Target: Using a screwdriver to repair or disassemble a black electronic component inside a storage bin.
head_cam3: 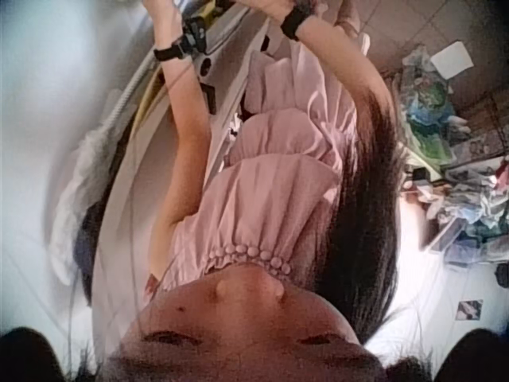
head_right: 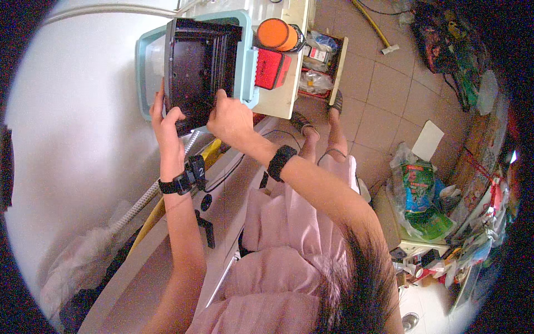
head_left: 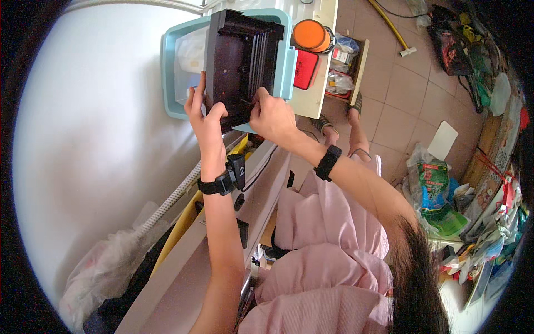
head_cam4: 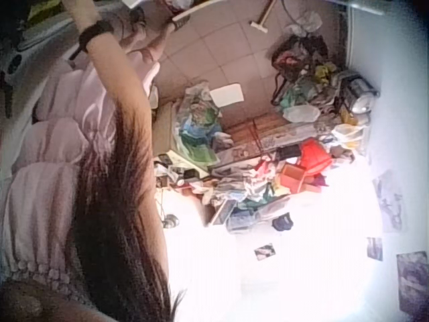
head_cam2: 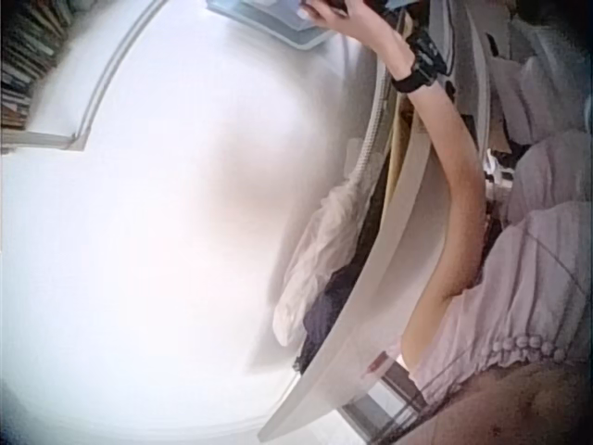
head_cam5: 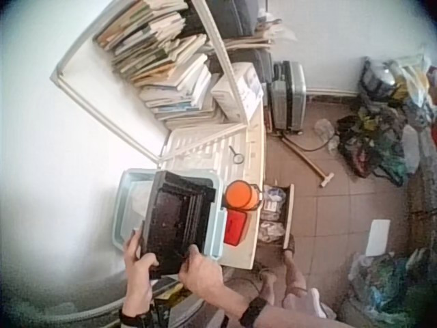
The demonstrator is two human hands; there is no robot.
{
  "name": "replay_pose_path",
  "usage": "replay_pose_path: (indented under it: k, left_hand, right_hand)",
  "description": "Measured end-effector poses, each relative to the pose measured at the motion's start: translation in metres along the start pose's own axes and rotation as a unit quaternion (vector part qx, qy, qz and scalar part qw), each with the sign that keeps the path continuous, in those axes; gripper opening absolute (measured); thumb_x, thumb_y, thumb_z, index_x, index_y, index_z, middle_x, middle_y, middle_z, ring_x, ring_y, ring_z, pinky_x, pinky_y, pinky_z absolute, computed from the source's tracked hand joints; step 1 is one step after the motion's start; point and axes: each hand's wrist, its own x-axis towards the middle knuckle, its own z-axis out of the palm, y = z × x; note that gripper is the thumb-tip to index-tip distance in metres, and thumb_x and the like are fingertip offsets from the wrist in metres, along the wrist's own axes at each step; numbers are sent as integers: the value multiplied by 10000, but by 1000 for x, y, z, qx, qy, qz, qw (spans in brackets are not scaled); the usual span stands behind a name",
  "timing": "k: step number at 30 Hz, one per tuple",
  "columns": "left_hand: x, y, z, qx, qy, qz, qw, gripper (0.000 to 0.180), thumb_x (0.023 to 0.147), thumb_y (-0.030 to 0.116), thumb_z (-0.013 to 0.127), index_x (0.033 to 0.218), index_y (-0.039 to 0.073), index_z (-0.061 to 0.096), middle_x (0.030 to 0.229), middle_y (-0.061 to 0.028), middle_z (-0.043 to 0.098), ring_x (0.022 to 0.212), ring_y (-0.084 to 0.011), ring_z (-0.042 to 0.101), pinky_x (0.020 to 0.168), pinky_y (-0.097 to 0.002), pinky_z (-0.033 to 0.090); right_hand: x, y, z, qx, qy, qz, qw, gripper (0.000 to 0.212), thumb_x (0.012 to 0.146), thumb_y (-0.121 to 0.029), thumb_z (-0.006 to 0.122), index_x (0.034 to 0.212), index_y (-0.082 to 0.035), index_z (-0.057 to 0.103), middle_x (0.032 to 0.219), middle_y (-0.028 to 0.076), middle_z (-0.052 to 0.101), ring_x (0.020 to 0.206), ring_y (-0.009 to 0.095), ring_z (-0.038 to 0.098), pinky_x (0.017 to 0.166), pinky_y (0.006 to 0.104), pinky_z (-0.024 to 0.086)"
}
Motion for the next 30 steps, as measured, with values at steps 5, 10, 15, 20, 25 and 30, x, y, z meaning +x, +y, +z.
replay_pose_path:
  k: [5,10,15,20,25,30]
  left_hand:
    - [-1,2,4,-6,-9,2,1000,712,695,-31,548,1378,173,560,1442,-180,274,1036,-185,525,704,-273,506]
    - [0,1,0,5,-2,6,1000,706,699,-27,552,1376,174,563,1442,-185,277,1063,-196,520,722,-277,508]
    - [3,-5,-4,29,-4,18,999,711,701,-21,550,1379,193,561,1447,-198,274,1195,-235,463,738,-277,511]
    - [-1,2,3,5,-13,-9,1000,734,687,-12,554,1384,218,556,1456,-211,269,1333,-291,355,789,-276,505]
    - [4,-9,-5,20,-12,8,1000,732,692,-12,553,1387,217,553,1459,-209,264,1340,-295,341,797,-278,502]
    - [0,-1,0,-2,-19,-9,1000,729,693,-11,553,1387,211,553,1465,-202,259,1338,-290,344,803,-280,499]
  right_hand:
    - [-5,13,0,16,49,-86,995,121,824,-25,550,944,-13,564,872,212,660,761,434,643,673,534,514]
    - [-6,20,-4,-50,88,-232,968,184,789,-4,595,972,-25,593,867,173,624,782,395,637,683,490,511]
    - [4,20,-11,32,55,-168,984,110,797,-60,620,903,-31,617,883,189,645,832,400,642,717,478,525]
    - [8,13,-8,49,54,-69,995,150,852,-152,578,932,-25,582,882,229,667,809,426,652,714,520,527]
    - [6,13,-9,-9,27,-42,999,208,878,-129,531,1047,-52,438,764,242,652,731,482,623,660,574,484]
    - [2,16,-15,4,29,-104,994,243,844,-67,565,1047,-39,434,869,244,632,778,481,615,680,564,486]
